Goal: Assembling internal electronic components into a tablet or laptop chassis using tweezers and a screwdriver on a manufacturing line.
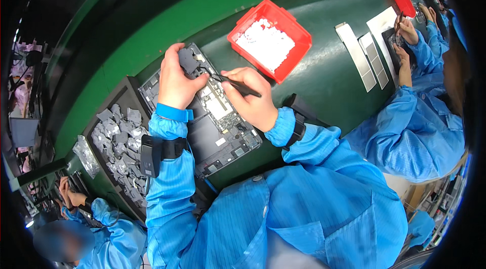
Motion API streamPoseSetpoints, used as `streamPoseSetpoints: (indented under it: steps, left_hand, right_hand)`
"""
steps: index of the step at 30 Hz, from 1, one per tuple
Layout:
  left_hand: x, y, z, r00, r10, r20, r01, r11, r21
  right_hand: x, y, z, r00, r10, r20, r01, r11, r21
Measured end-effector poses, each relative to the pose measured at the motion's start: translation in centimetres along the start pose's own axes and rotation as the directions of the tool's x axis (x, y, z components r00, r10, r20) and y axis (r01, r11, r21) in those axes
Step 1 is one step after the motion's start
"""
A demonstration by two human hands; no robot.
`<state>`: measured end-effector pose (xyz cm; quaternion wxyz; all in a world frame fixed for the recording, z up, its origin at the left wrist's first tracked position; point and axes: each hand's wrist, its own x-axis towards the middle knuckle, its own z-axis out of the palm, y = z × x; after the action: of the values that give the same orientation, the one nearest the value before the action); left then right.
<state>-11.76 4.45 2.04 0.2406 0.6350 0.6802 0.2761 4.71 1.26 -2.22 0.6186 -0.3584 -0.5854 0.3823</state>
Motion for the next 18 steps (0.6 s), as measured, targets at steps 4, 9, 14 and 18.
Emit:
streamPoseSetpoints:
  steps: [4, 9, 14, 18]
  left_hand:
    - [0.1, 0.0, -1.6, 0.964, 0.133, -0.232, -0.073, 0.965, 0.25]
    - [1.0, -3.8, -3.4, 0.976, 0.175, -0.128, -0.08, 0.838, 0.539]
    - [1.5, -4.5, -2.5, 0.984, 0.175, -0.031, -0.104, 0.705, 0.702]
    - [3.8, -3.5, -3.5, 0.99, 0.029, 0.14, -0.118, 0.727, 0.677]
  right_hand:
    - [-0.6, -3.4, -3.1, 0.995, -0.003, 0.096, 0.012, 0.996, -0.089]
    - [-3.5, -5.8, -6.1, 0.795, -0.097, 0.599, 0.355, 0.875, -0.33]
    - [-6.7, -4.2, -6.6, 0.696, 0.013, 0.718, 0.362, 0.857, -0.367]
    - [-6.8, -4.2, -7.7, 0.718, 0.025, 0.695, 0.297, 0.893, -0.338]
